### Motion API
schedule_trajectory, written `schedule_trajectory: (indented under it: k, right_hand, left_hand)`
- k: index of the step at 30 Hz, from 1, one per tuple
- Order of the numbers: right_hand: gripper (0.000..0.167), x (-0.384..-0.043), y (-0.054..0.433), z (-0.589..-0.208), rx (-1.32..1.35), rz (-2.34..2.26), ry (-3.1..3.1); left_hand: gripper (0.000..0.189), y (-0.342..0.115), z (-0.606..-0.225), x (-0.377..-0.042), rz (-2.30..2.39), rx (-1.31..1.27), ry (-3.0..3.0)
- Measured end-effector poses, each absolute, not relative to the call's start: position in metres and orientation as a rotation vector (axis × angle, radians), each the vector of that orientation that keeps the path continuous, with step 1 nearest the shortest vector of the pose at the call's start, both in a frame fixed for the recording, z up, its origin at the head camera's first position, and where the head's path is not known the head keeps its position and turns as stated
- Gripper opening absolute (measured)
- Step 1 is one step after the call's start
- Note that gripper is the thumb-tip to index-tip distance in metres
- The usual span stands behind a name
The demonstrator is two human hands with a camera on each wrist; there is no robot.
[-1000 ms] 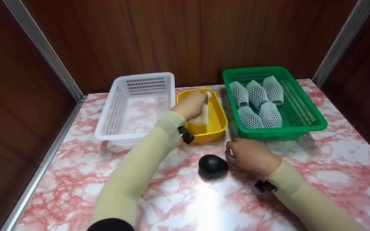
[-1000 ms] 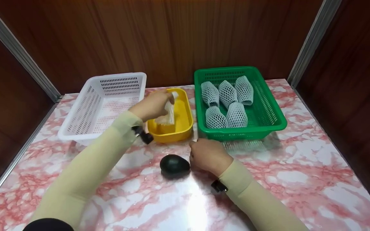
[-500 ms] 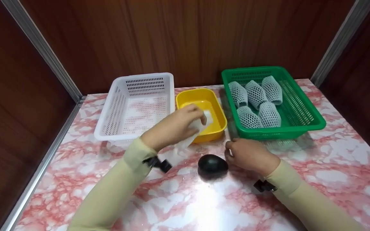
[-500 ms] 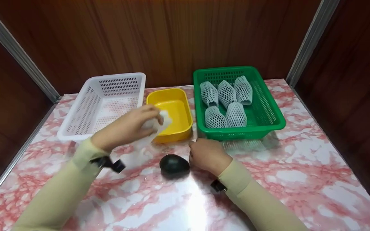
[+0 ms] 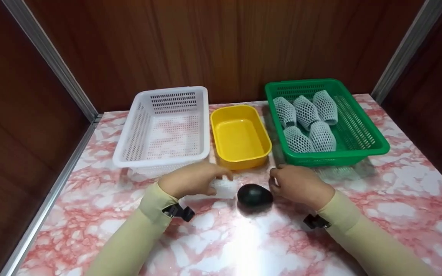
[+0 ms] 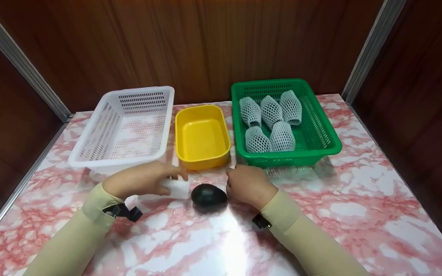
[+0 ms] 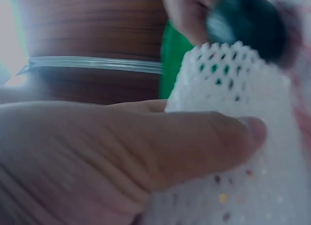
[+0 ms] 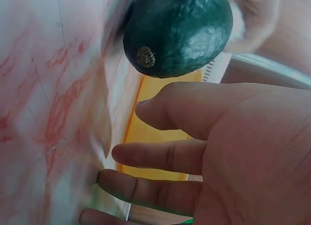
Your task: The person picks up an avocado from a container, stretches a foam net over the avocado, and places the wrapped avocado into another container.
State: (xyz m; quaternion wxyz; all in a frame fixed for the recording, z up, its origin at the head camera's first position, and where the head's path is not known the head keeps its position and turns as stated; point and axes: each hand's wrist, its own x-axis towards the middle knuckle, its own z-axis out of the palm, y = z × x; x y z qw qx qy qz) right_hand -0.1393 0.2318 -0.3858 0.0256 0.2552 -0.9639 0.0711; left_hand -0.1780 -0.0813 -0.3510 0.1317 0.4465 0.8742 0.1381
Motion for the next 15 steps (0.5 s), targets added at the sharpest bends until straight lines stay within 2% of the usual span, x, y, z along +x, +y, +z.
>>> schedule_trajectory:
  k: [6, 11, 15]
  right_hand:
    - [0.014, -0.140, 0.231, -0.386, 0.775, 0.231, -2.988]
    - [0.014, -0.140, 0.230, -0.385, 0.768, 0.221, -3.008]
    - [0.012, -0.140, 0.230, -0.385, 0.771, 0.217, -3.021]
  left_hand:
    - [0.046, -0.080, -0.368, -0.179, 0.245, 1.158, 2.533]
    - [0.064, -0.080, -0.371, -0.176, 0.249, 1.036, 2.512]
    - [0.071, -0.078, -0.367, -0.174, 0.325, 1.066, 2.510]
